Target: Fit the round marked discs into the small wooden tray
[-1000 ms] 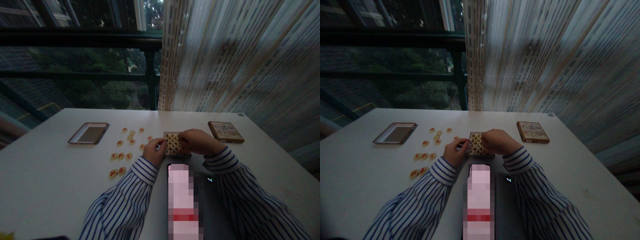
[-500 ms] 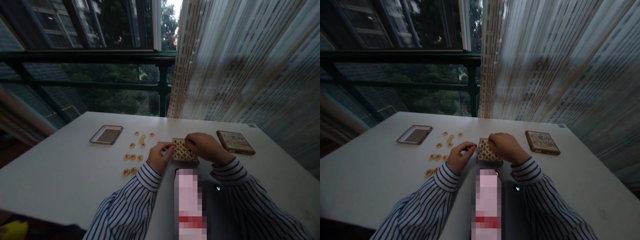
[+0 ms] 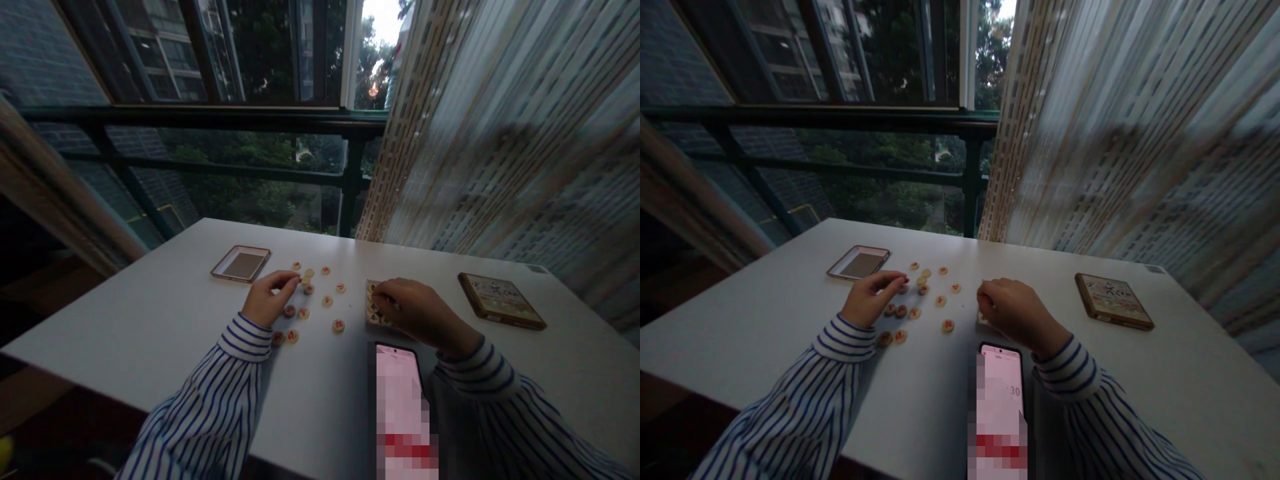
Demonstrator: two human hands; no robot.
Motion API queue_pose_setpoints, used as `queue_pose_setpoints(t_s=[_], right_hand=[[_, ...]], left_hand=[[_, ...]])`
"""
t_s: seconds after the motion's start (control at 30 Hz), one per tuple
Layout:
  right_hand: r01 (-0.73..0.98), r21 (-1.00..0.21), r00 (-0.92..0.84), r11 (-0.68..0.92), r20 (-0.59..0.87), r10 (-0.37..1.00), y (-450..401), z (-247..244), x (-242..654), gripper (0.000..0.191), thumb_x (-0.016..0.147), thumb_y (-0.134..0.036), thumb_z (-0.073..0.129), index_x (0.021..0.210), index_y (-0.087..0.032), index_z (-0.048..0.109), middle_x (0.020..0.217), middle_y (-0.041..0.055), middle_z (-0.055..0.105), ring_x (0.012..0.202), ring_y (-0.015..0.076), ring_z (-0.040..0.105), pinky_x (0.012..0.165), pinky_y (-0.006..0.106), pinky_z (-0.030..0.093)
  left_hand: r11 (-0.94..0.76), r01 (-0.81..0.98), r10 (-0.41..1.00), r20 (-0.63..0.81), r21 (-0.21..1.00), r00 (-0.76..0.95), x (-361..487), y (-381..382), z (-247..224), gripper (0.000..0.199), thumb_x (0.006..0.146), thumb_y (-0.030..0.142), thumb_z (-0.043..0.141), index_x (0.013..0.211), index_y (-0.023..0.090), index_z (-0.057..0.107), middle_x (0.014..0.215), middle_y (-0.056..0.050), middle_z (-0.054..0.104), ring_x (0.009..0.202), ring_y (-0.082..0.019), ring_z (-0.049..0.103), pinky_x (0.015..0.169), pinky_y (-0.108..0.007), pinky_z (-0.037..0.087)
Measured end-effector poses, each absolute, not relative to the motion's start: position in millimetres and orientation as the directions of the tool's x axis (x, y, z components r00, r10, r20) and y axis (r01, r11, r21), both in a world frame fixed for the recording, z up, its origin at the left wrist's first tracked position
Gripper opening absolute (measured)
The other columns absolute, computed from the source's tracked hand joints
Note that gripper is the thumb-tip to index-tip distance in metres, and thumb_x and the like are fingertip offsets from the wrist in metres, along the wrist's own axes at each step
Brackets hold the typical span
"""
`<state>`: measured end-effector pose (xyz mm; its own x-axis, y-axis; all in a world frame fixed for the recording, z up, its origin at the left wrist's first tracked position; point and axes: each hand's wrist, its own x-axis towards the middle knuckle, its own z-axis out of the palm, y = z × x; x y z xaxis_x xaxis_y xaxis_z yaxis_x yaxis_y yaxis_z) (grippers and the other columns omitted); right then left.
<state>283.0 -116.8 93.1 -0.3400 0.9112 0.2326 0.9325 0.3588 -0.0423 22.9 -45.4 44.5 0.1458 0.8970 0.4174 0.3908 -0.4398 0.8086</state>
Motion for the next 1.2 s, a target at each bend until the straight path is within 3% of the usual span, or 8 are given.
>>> queue_pose_setpoints(t_s=[0.27,0.43,0.7,1.2], right_hand=[[0.903,-0.125,-0.375,0.411,0.24,0.896,-107,101,248,0.021,0.083,-0.024,0.044,0.093,-0.019,0.062,0.086,0.0041,0.065,0.076,0.0143,0.057,0.067,0.025,0.039],[0.865,-0.203,-0.393,0.459,0.295,0.871,-96,94,225,0.022,0.084,-0.025,0.044,0.097,-0.019,0.061,0.089,0.0038,0.065,0.078,0.0138,0.058,0.071,0.025,0.041],[0.804,-0.267,-0.457,0.532,0.295,0.839,-88,60,196,0.022,0.083,-0.021,0.047,0.1,-0.017,0.059,0.091,0.007,0.063,0.086,0.0161,0.056,0.078,0.029,0.042],[0.752,-0.277,-0.499,0.599,0.355,0.791,-88,41,199,0.023,0.084,-0.013,0.042,0.098,-0.015,0.061,0.091,0.0089,0.063,0.088,0.0168,0.055,0.078,0.031,0.041]], left_hand=[[-0.421,0.443,0.898,0.432,0.792,0.081,2,-38,16,0.023,0.073,0.035,0.057,0.08,0.016,0.067,0.075,-0.004,0.07,0.071,-0.017,0.063,0.07,-0.03,0.051],[-0.515,0.502,0.841,0.521,0.695,0.143,-8,-38,8,0.02,0.073,0.032,0.056,0.082,0.017,0.068,0.08,-0.005,0.07,0.074,-0.016,0.063,0.071,-0.027,0.05],[-0.595,0.544,0.795,0.533,0.592,0.289,-13,-34,2,0.019,0.072,0.026,0.058,0.086,0.017,0.067,0.086,-0.006,0.07,0.082,-0.017,0.063,0.076,-0.03,0.05],[-0.637,0.591,0.77,0.421,0.494,0.479,-10,-32,-11,0.023,0.069,0.025,0.059,0.089,0.017,0.066,0.09,-0.008,0.067,0.086,-0.02,0.06,0.082,-0.036,0.045]])
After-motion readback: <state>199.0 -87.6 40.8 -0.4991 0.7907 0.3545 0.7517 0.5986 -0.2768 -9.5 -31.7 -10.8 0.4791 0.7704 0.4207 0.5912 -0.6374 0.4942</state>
